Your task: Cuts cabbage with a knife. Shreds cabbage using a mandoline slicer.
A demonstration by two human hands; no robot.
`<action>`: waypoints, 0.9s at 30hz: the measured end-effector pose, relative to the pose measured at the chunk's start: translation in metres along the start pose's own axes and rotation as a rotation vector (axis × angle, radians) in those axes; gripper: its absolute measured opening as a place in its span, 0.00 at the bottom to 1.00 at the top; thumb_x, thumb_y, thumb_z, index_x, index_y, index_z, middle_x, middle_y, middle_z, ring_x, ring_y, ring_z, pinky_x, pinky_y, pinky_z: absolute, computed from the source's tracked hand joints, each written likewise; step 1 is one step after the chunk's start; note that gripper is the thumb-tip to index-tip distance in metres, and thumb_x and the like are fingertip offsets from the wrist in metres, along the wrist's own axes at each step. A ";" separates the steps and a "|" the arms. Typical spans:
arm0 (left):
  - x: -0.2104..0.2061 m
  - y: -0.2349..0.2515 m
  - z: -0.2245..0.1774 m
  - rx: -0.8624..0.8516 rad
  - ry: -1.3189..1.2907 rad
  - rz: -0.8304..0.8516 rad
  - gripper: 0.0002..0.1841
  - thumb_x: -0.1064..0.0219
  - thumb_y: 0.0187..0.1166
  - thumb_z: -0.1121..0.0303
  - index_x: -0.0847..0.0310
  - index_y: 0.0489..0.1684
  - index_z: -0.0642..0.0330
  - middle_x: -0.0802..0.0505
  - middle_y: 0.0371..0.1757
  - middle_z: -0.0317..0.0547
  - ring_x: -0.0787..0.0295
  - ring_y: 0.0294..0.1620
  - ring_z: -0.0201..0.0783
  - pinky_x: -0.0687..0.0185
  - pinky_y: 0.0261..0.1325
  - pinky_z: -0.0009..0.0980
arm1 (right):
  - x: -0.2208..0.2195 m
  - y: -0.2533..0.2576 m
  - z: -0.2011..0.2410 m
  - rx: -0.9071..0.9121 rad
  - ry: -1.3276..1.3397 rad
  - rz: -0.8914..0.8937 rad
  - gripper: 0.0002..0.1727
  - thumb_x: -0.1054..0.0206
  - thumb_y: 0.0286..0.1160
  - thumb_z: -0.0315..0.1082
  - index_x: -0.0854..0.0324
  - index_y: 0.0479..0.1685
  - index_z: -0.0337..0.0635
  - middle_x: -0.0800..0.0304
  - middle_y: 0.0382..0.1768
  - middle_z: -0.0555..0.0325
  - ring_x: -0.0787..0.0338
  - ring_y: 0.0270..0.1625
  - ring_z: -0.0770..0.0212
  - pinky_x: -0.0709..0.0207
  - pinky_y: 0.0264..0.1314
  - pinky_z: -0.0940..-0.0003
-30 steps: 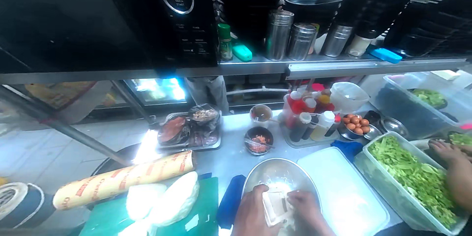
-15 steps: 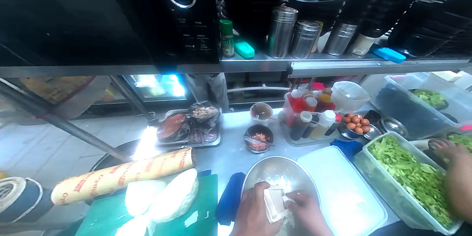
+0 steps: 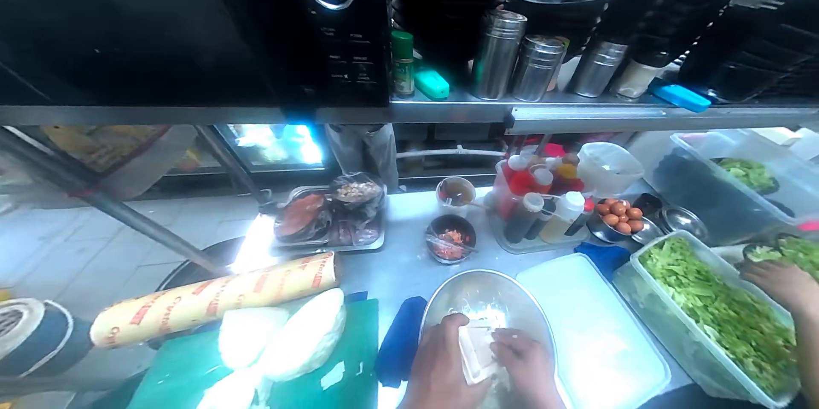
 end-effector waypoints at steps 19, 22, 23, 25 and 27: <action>0.001 -0.001 -0.003 0.013 -0.011 0.003 0.55 0.17 0.46 0.32 0.31 0.78 0.52 0.11 0.65 0.39 0.13 0.63 0.38 0.20 0.73 0.45 | -0.008 0.006 -0.015 -0.015 0.012 -0.044 0.09 0.24 0.72 0.47 0.03 0.43 0.58 0.04 0.49 0.71 0.07 0.49 0.74 0.09 0.56 0.65; 0.004 0.000 -0.004 0.018 -0.006 0.011 0.55 0.16 0.45 0.33 0.31 0.79 0.52 0.10 0.64 0.40 0.13 0.62 0.38 0.20 0.73 0.45 | -0.006 0.011 -0.022 -0.059 -0.017 -0.022 0.09 0.24 0.71 0.48 0.02 0.42 0.60 0.03 0.47 0.72 0.07 0.49 0.74 0.10 0.58 0.63; 0.004 0.000 -0.004 0.017 -0.003 0.013 0.55 0.16 0.46 0.33 0.32 0.79 0.52 0.10 0.64 0.39 0.13 0.62 0.38 0.20 0.73 0.45 | -0.004 0.005 -0.011 -0.039 0.013 -0.012 0.08 0.23 0.71 0.47 0.02 0.41 0.60 0.04 0.49 0.73 0.07 0.51 0.75 0.10 0.59 0.66; 0.003 0.001 -0.005 0.011 -0.001 0.010 0.55 0.16 0.46 0.33 0.31 0.79 0.52 0.10 0.63 0.39 0.13 0.62 0.37 0.21 0.73 0.45 | 0.000 -0.005 0.005 -0.003 0.061 -0.023 0.07 0.23 0.72 0.45 0.02 0.41 0.59 0.04 0.52 0.74 0.07 0.52 0.76 0.10 0.59 0.69; 0.000 0.001 -0.006 0.003 0.010 0.003 0.55 0.17 0.45 0.33 0.31 0.78 0.51 0.10 0.62 0.38 0.13 0.62 0.36 0.21 0.74 0.44 | -0.001 -0.004 0.003 -0.013 0.070 -0.053 0.07 0.23 0.72 0.45 0.02 0.41 0.58 0.04 0.51 0.74 0.07 0.51 0.76 0.10 0.57 0.70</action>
Point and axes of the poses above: each hand's wrist, its own y-axis towards the middle knuckle, its own x-axis out of the back of the hand, z = x × y, the point moved 4 cm from there along y, towards the middle knuckle
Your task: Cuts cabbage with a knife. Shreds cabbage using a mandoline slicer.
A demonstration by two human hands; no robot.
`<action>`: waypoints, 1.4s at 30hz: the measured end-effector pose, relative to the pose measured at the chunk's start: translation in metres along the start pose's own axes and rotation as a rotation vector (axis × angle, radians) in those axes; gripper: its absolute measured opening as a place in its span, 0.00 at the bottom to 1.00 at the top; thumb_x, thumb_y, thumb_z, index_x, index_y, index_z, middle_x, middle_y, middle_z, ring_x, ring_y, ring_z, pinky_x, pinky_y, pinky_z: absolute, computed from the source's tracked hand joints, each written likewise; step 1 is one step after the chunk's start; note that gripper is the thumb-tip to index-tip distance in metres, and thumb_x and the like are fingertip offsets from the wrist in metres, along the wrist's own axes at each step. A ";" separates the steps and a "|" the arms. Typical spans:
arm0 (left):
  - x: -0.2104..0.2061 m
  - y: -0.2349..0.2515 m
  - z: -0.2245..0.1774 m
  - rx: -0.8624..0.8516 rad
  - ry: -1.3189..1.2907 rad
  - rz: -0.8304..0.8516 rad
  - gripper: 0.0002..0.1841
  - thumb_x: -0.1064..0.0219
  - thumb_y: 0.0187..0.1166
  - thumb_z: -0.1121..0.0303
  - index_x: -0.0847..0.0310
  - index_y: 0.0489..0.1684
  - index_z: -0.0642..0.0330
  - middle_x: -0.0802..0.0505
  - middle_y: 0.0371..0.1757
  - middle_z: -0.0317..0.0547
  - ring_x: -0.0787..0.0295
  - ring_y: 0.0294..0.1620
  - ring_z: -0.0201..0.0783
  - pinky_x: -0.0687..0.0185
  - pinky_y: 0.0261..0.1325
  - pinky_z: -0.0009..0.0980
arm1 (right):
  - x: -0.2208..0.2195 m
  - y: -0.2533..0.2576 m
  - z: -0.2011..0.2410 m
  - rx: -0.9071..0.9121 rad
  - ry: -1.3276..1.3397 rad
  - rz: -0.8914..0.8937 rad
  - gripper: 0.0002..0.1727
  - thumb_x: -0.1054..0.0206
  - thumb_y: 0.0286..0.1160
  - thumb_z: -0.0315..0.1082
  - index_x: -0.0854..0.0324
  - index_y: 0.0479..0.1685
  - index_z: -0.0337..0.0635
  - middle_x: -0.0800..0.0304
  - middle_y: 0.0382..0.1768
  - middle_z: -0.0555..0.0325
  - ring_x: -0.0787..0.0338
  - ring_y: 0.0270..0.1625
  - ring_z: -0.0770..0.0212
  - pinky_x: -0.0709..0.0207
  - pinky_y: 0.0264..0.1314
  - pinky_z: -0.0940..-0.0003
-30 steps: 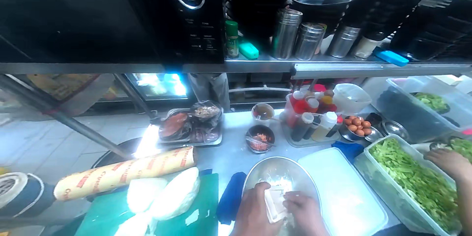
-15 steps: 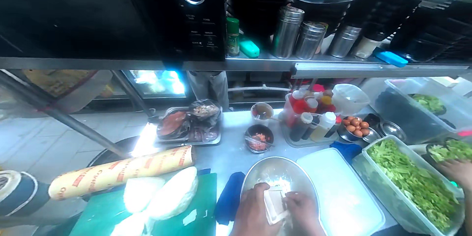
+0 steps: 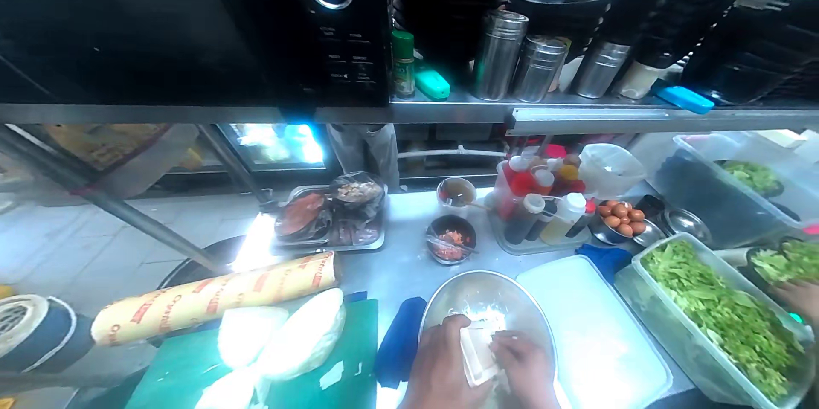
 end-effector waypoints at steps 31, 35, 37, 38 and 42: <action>-0.007 0.002 0.015 -0.025 -0.061 -0.008 0.56 0.16 0.45 0.32 0.32 0.79 0.53 0.12 0.65 0.41 0.14 0.63 0.37 0.18 0.71 0.44 | 0.003 -0.001 0.013 0.038 0.081 0.005 0.05 0.20 0.70 0.44 0.02 0.37 0.58 0.05 0.51 0.74 0.07 0.52 0.75 0.09 0.56 0.71; -0.007 0.000 0.010 -0.022 -0.058 -0.007 0.56 0.15 0.45 0.33 0.32 0.78 0.53 0.11 0.64 0.40 0.14 0.62 0.36 0.19 0.72 0.44 | -0.006 0.012 -0.038 -0.082 -0.016 -0.037 0.06 0.22 0.69 0.46 0.03 0.37 0.58 0.05 0.45 0.72 0.07 0.47 0.73 0.10 0.55 0.65; -0.003 0.001 0.008 -0.014 -0.059 -0.002 0.55 0.15 0.46 0.34 0.32 0.79 0.54 0.11 0.64 0.41 0.13 0.63 0.38 0.19 0.72 0.44 | -0.003 0.011 -0.031 -0.080 0.008 -0.028 0.05 0.21 0.68 0.45 0.03 0.36 0.59 0.04 0.45 0.72 0.07 0.47 0.73 0.09 0.55 0.65; -0.002 0.001 0.009 -0.013 -0.059 -0.002 0.56 0.15 0.45 0.34 0.32 0.78 0.54 0.11 0.65 0.42 0.13 0.63 0.38 0.19 0.72 0.44 | -0.001 0.005 -0.015 -0.034 0.047 -0.020 0.04 0.21 0.69 0.44 0.03 0.37 0.58 0.04 0.48 0.73 0.07 0.49 0.74 0.09 0.55 0.67; -0.006 0.002 0.012 -0.017 -0.057 -0.003 0.56 0.16 0.45 0.33 0.32 0.78 0.53 0.11 0.63 0.40 0.14 0.62 0.37 0.19 0.71 0.43 | -0.005 -0.001 -0.006 0.052 0.124 -0.072 0.03 0.21 0.70 0.39 0.03 0.36 0.55 0.04 0.49 0.71 0.06 0.49 0.73 0.08 0.54 0.69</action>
Point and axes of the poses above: each hand's wrist, its own y-axis towards the middle knuckle, its own x-axis out of the back of the hand, z = x × y, the point moved 4 cm from there along y, towards the middle knuckle
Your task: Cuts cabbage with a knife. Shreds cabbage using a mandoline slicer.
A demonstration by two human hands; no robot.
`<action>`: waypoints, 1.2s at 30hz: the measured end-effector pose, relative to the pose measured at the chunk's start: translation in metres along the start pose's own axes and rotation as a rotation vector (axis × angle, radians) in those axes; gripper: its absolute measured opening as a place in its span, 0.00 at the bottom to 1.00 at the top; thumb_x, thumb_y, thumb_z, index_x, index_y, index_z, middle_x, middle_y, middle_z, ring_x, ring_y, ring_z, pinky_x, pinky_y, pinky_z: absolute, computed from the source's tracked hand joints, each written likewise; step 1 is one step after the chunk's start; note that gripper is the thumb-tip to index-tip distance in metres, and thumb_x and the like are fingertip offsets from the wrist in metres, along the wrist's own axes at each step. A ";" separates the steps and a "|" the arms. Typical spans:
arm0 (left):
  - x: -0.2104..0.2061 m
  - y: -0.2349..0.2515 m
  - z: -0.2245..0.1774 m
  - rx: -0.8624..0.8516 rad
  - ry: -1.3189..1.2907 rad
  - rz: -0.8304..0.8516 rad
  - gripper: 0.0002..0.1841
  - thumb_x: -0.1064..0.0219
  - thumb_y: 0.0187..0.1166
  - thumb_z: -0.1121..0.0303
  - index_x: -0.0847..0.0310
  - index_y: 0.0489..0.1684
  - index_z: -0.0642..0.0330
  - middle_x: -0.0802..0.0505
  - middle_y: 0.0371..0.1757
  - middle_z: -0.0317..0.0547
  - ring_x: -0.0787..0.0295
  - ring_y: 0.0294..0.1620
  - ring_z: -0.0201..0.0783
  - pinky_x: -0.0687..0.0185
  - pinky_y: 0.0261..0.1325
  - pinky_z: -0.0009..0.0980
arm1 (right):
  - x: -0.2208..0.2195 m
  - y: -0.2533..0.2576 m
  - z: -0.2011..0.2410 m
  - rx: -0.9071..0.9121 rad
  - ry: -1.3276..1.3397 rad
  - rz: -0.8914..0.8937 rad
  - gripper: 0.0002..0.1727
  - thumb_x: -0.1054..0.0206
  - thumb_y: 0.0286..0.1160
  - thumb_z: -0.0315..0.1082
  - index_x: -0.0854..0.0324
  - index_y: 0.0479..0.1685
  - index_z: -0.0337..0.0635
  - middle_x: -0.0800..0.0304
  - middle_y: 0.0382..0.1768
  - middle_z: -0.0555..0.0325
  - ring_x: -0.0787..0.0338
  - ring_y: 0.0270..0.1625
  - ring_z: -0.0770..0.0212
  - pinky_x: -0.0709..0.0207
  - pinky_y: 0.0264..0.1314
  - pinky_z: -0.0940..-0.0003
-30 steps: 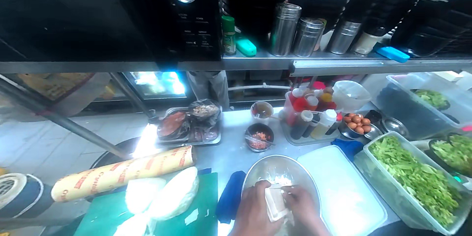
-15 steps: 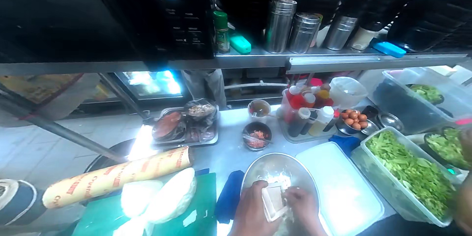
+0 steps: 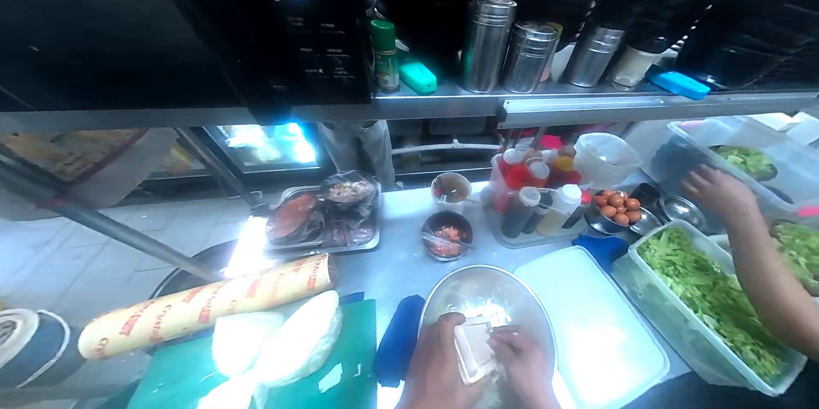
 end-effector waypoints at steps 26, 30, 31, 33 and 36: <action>0.001 -0.002 -0.001 0.025 0.019 0.005 0.56 0.16 0.44 0.32 0.32 0.79 0.51 0.11 0.64 0.39 0.13 0.62 0.36 0.19 0.72 0.44 | -0.005 0.004 -0.005 -0.032 0.071 -0.013 0.02 0.21 0.70 0.39 0.03 0.33 0.55 0.04 0.48 0.70 0.06 0.48 0.70 0.08 0.52 0.69; 0.000 -0.004 0.000 0.014 0.020 0.002 0.56 0.15 0.43 0.33 0.33 0.79 0.51 0.11 0.64 0.38 0.13 0.62 0.36 0.19 0.72 0.43 | -0.003 0.015 -0.053 -0.108 -0.087 -0.010 0.05 0.22 0.69 0.45 0.04 0.34 0.57 0.05 0.43 0.72 0.08 0.48 0.73 0.11 0.56 0.67; 0.000 -0.003 0.000 0.015 0.018 0.005 0.56 0.15 0.44 0.33 0.33 0.79 0.51 0.11 0.64 0.38 0.14 0.63 0.36 0.19 0.72 0.43 | -0.001 0.018 -0.056 -0.129 -0.107 0.008 0.06 0.22 0.69 0.46 0.05 0.34 0.58 0.06 0.42 0.73 0.08 0.48 0.74 0.11 0.56 0.67; -0.002 -0.003 0.004 0.031 0.006 0.022 0.57 0.15 0.43 0.33 0.34 0.79 0.51 0.11 0.63 0.38 0.14 0.63 0.35 0.19 0.72 0.43 | 0.002 0.020 -0.053 -0.188 -0.073 0.027 0.06 0.22 0.69 0.47 0.05 0.36 0.59 0.05 0.39 0.73 0.08 0.44 0.73 0.10 0.53 0.66; -0.003 -0.002 0.009 0.071 -0.052 0.047 0.58 0.13 0.41 0.34 0.35 0.80 0.49 0.11 0.63 0.38 0.13 0.62 0.35 0.15 0.69 0.43 | 0.010 0.023 -0.053 -0.360 0.328 -0.010 0.08 0.23 0.72 0.39 0.06 0.41 0.46 0.05 0.37 0.58 0.07 0.39 0.62 0.10 0.44 0.60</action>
Point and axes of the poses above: each hand's wrist, its own y-axis towards the middle knuckle, its own x-axis out of the back of the hand, z = x × y, the point moved 4 cm from there along y, towards the middle knuckle
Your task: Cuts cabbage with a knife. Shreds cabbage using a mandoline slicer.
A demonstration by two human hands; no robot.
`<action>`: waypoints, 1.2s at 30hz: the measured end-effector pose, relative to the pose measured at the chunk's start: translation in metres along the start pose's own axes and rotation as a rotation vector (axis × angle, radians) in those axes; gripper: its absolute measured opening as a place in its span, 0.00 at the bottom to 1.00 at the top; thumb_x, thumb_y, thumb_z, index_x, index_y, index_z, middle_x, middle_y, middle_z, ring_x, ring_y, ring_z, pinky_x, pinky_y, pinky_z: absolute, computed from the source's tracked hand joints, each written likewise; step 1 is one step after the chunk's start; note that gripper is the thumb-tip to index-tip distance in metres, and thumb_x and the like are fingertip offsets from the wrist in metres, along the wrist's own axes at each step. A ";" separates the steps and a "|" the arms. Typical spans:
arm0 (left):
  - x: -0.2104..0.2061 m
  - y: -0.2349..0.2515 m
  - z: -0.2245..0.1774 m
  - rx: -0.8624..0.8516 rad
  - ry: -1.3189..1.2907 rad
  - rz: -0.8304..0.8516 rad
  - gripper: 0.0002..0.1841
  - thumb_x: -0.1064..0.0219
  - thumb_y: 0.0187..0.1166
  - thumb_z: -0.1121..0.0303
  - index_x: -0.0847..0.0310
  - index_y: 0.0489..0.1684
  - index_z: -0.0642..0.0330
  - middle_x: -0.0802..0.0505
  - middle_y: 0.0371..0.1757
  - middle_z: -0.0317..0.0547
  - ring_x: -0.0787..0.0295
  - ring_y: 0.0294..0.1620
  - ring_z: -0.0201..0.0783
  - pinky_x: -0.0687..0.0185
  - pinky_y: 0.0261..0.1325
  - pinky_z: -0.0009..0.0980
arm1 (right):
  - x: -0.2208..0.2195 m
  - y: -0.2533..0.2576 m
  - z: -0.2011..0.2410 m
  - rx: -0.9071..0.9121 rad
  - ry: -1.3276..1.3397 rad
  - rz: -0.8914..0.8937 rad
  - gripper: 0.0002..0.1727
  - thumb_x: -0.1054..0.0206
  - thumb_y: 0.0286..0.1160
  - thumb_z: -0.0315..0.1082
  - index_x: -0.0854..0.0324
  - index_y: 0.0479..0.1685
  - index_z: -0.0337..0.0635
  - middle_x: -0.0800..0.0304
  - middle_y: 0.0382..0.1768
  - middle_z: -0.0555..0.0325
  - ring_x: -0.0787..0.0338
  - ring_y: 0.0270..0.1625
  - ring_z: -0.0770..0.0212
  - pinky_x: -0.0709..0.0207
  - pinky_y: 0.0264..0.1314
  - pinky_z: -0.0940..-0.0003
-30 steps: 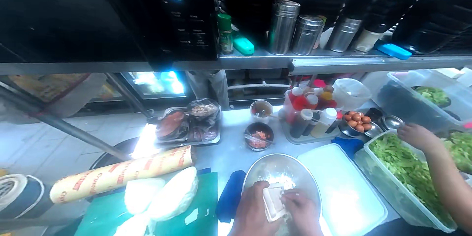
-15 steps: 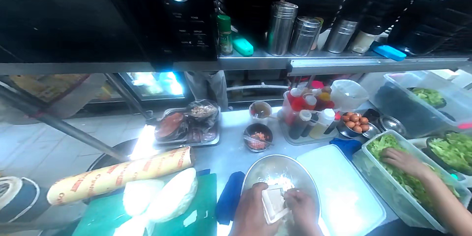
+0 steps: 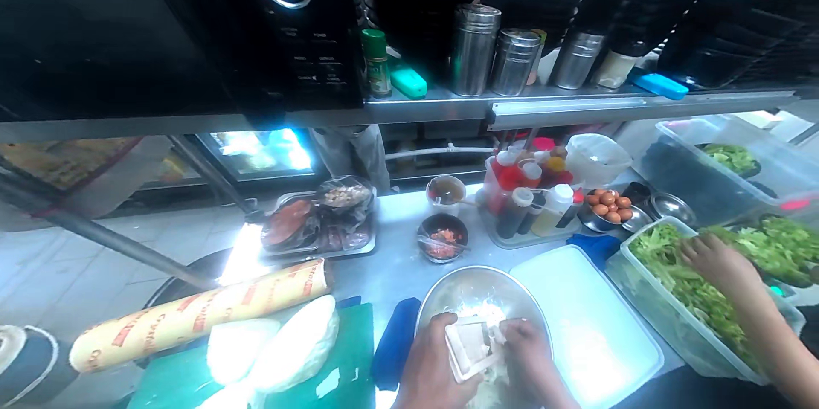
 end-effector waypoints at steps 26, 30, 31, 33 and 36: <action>0.040 -0.020 0.001 0.050 -0.107 0.013 0.57 0.08 0.42 0.48 0.37 0.78 0.60 0.15 0.68 0.53 0.11 0.61 0.37 0.11 0.64 0.41 | -0.064 0.062 0.021 0.282 -1.419 0.567 0.20 0.30 0.69 0.32 0.16 0.62 0.46 0.28 0.77 0.35 0.11 0.56 0.31 0.14 0.50 0.32; 0.048 -0.028 0.009 0.068 -0.123 -0.016 0.57 0.09 0.42 0.47 0.37 0.77 0.61 0.15 0.69 0.54 0.12 0.63 0.40 0.11 0.65 0.42 | -0.053 0.067 0.014 0.357 -1.397 0.530 0.15 0.36 0.74 0.38 0.15 0.57 0.48 0.18 0.65 0.39 0.09 0.54 0.36 0.13 0.50 0.34; 0.050 -0.029 0.010 0.072 -0.127 -0.019 0.57 0.08 0.42 0.47 0.37 0.77 0.62 0.16 0.69 0.55 0.12 0.64 0.40 0.12 0.65 0.42 | -0.050 0.067 0.015 0.360 -1.358 0.519 0.15 0.36 0.73 0.40 0.15 0.56 0.48 0.15 0.61 0.41 0.09 0.56 0.38 0.14 0.51 0.34; 0.052 -0.031 0.010 0.083 -0.128 -0.021 0.57 0.08 0.42 0.47 0.37 0.77 0.63 0.15 0.68 0.56 0.12 0.64 0.42 0.12 0.66 0.44 | -0.043 0.069 0.020 0.358 -1.208 0.464 0.14 0.33 0.69 0.42 0.13 0.50 0.48 0.10 0.53 0.47 0.09 0.58 0.43 0.15 0.56 0.36; 0.053 -0.036 0.007 0.084 -0.112 -0.015 0.58 0.08 0.41 0.48 0.37 0.77 0.63 0.16 0.69 0.58 0.13 0.65 0.44 0.13 0.67 0.44 | -0.027 0.070 0.025 0.214 -0.702 0.335 0.15 0.31 0.67 0.40 0.14 0.53 0.50 0.08 0.43 0.60 0.08 0.44 0.60 0.12 0.50 0.54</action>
Point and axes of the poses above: each hand's wrist, its own y-axis towards the middle knuckle, its own x-axis out of the back of the hand, z = x × y, the point moved 4 cm from there along y, towards the middle knuckle
